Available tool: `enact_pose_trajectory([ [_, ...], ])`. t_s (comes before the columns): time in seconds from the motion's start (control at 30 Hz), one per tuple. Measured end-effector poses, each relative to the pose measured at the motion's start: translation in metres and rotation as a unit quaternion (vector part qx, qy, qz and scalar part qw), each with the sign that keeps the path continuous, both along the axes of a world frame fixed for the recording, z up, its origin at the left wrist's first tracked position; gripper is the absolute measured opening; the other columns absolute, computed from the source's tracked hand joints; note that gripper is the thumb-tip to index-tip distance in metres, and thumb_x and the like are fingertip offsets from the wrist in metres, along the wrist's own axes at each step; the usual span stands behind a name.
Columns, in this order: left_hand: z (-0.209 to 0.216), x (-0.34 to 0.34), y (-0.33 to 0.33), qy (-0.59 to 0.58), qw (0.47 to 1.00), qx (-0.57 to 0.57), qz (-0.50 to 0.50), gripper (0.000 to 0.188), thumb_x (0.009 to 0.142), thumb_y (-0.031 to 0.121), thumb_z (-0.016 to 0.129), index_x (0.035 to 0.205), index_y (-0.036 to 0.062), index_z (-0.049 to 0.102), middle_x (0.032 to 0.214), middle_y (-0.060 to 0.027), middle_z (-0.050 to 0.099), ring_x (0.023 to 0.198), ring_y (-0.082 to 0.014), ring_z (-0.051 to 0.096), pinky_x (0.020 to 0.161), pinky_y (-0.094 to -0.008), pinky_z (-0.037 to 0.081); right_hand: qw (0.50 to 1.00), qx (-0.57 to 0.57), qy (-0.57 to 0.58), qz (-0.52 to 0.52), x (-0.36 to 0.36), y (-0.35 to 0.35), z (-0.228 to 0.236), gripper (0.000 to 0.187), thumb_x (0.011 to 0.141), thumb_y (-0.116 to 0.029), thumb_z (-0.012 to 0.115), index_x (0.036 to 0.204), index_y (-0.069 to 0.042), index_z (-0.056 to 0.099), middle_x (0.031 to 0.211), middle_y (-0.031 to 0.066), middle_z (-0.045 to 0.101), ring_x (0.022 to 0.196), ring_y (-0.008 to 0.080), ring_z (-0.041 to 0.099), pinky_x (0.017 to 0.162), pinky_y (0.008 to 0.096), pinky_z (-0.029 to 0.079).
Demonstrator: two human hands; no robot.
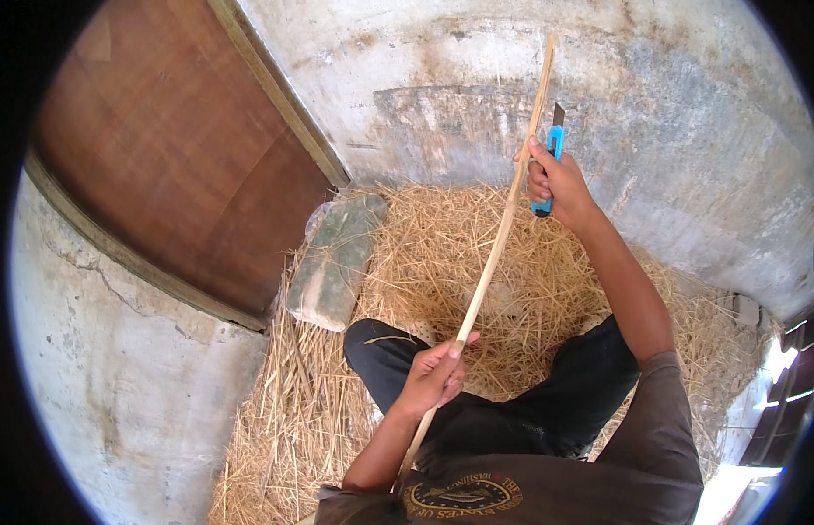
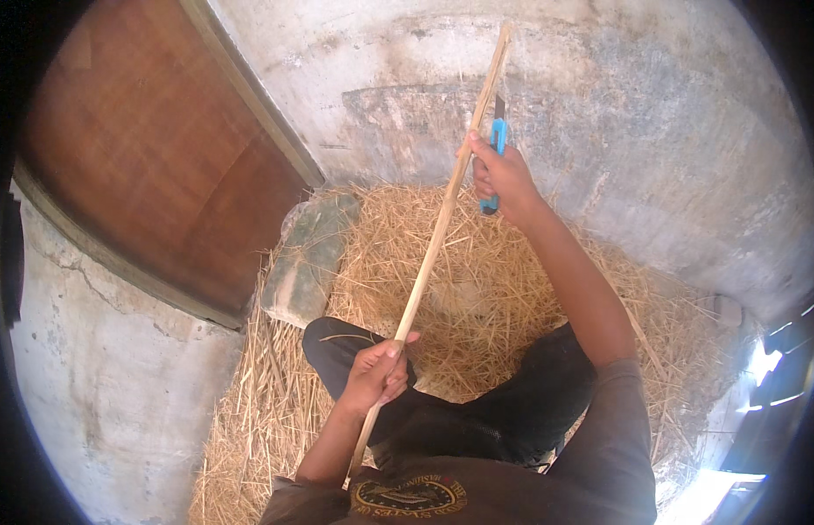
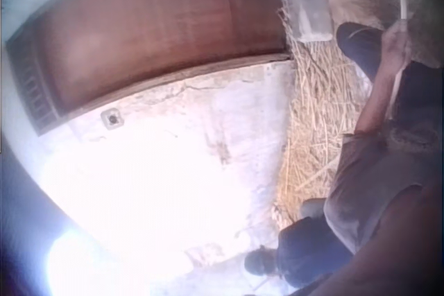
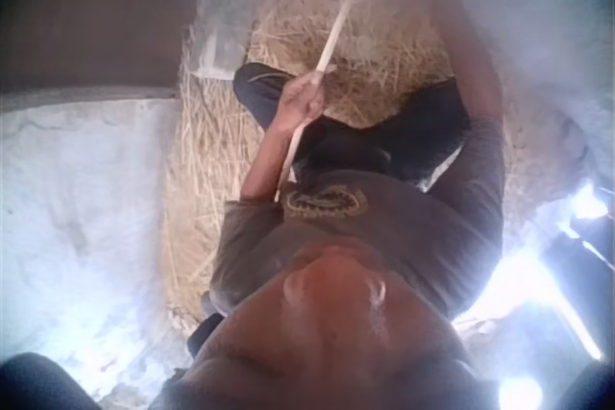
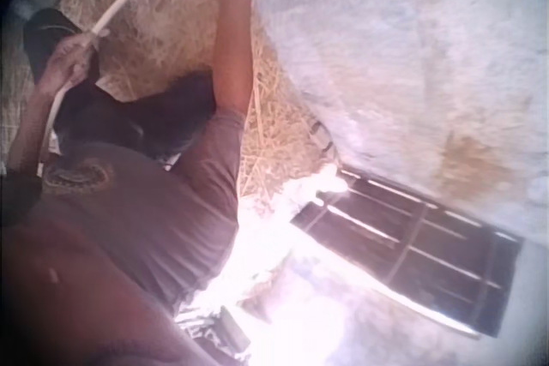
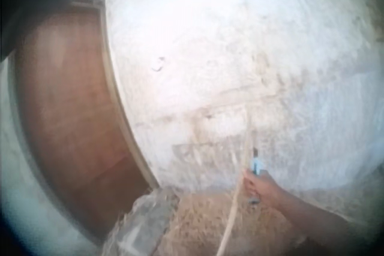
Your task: The person sits on a straw-covered floor and uses a blue utility knife to peel the bark off a long, thin wooden stick. They hold the stick vertically and repeatedly scrape the surface to remove the outer layer.
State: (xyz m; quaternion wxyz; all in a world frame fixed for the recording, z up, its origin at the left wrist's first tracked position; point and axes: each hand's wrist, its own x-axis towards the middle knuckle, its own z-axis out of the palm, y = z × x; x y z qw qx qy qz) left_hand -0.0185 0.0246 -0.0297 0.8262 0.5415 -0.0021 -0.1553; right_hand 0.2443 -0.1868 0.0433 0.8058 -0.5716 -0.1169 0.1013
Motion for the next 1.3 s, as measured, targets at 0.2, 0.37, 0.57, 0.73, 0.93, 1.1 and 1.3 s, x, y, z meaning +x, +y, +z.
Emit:
enact_pose_trajectory([
  [0.2,0.025,0.024,-0.017,-0.030,0.989,0.115,0.088,0.038,0.101,0.021,0.045,0.134,0.0016,0.047,0.057,0.0047,0.039,0.041,-0.0026,0.033,0.038,-0.0194,0.028,0.899,-0.336,-0.277,-0.045,-0.025,-0.014,-0.042,0.050,0.091,-0.055,0.051,0.072,-0.009,0.059,0.051,-0.0016,0.042,0.042,0.0136,0.041,0.044,0.0296,0.034],
  [0.37,0.027,0.041,-0.020,-0.089,0.957,0.234,0.149,0.038,0.097,0.013,0.052,0.134,0.0033,0.050,0.063,0.0101,0.038,0.054,0.0010,0.033,0.048,-0.0175,0.027,0.741,-0.490,-0.458,0.007,-0.090,0.000,-0.025,0.060,0.080,-0.067,0.055,0.063,-0.009,0.054,0.048,0.0086,0.049,0.043,0.0280,0.052,0.042,0.0375,0.038],
  [0.57,0.028,0.046,-0.035,-0.077,0.958,0.244,0.127,0.037,0.097,0.010,0.052,0.132,0.0008,0.050,0.068,0.0102,0.039,0.060,0.0011,0.033,0.051,-0.0176,0.027,0.727,-0.523,-0.445,-0.003,-0.099,0.009,-0.041,0.065,0.077,-0.070,0.056,0.061,-0.007,0.057,0.049,0.0113,0.054,0.046,0.0314,0.057,0.045,0.0423,0.043],
  [0.73,0.032,0.022,-0.043,-0.086,0.948,0.280,0.127,0.037,0.098,0.010,0.050,0.132,-0.0020,0.049,0.070,0.0093,0.038,0.061,0.0001,0.033,0.051,-0.0175,0.027,0.740,-0.514,-0.410,-0.140,-0.061,0.001,-0.061,0.064,0.075,-0.071,0.056,0.059,-0.009,0.059,0.046,0.0101,0.052,0.040,0.0286,0.054,0.041,0.0397,0.043],
  [0.93,0.021,0.020,-0.035,-0.038,0.965,0.214,0.146,0.036,0.099,0.012,0.048,0.134,0.0004,0.049,0.069,0.0093,0.040,0.059,0.0003,0.033,0.051,-0.0177,0.027,0.729,-0.487,-0.480,-0.040,-0.108,0.020,-0.072,0.063,0.074,-0.072,0.058,0.054,-0.011,0.056,0.044,0.0086,0.050,0.036,0.0263,0.051,0.037,0.0385,0.039],
  [1.1,0.019,0.016,-0.032,-0.023,0.967,0.222,0.121,0.036,0.100,0.014,0.048,0.133,0.0023,0.050,0.067,0.0091,0.040,0.057,0.0005,0.031,0.049,-0.0183,0.026,0.702,-0.483,-0.520,-0.060,-0.090,0.019,-0.078,0.063,0.072,-0.072,0.059,0.054,-0.012,0.055,0.041,0.0065,0.046,0.035,0.0245,0.050,0.036,0.0367,0.038],
  [1.3,0.020,0.019,-0.028,-0.060,0.956,0.256,0.129,0.035,0.100,0.017,0.046,0.130,-0.0003,0.051,0.063,0.0083,0.039,0.054,0.0002,0.032,0.048,-0.0184,0.025,0.705,-0.554,-0.435,-0.078,-0.053,0.017,-0.083,0.074,0.070,-0.080,0.052,0.059,-0.008,0.062,0.042,0.0072,0.049,0.037,0.0242,0.051,0.039,0.0372,0.040],
])
